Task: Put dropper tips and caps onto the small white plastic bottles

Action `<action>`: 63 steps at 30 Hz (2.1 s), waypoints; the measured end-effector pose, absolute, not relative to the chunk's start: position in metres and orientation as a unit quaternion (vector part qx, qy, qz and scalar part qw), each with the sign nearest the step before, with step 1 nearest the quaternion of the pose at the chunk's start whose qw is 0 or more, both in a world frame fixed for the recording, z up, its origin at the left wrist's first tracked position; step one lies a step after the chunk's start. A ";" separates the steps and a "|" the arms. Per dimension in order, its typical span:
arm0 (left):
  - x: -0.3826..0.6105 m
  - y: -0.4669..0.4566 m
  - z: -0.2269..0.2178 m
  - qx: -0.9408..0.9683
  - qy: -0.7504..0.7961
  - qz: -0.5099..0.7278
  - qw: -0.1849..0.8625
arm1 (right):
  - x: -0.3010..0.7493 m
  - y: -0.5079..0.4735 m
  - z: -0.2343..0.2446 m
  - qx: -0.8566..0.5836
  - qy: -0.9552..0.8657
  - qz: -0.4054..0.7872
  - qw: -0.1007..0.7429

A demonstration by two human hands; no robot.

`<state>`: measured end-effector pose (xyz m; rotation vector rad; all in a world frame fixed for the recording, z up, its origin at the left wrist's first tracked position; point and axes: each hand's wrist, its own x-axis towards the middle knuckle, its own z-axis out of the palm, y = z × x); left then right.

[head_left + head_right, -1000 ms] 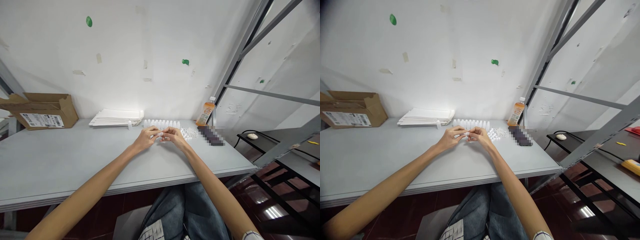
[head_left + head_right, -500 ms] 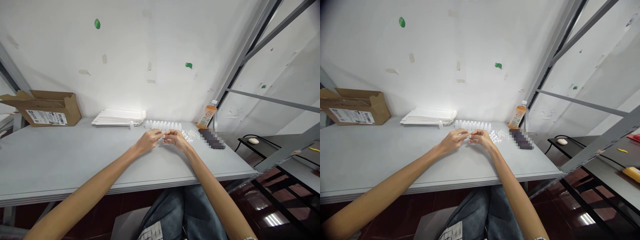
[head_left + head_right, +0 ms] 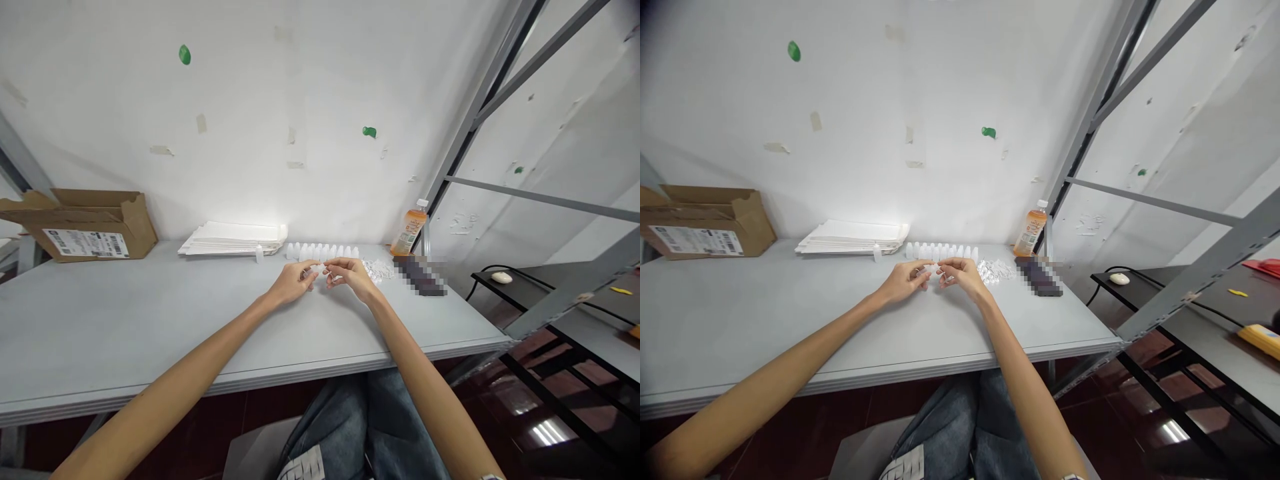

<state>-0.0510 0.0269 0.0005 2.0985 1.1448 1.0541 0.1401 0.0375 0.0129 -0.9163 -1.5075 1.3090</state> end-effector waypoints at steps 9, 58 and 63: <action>-0.055 0.032 -0.004 0.718 0.431 0.431 0.335 | 0.170 0.057 0.007 -0.542 -0.602 0.134 0.570; -0.051 0.029 -0.014 0.806 0.449 0.350 0.161 | 0.149 0.038 0.009 -0.412 -0.710 0.405 0.402; -0.050 0.028 -0.013 0.795 0.448 0.360 0.194 | 0.150 0.040 0.007 -0.408 -0.706 0.414 0.405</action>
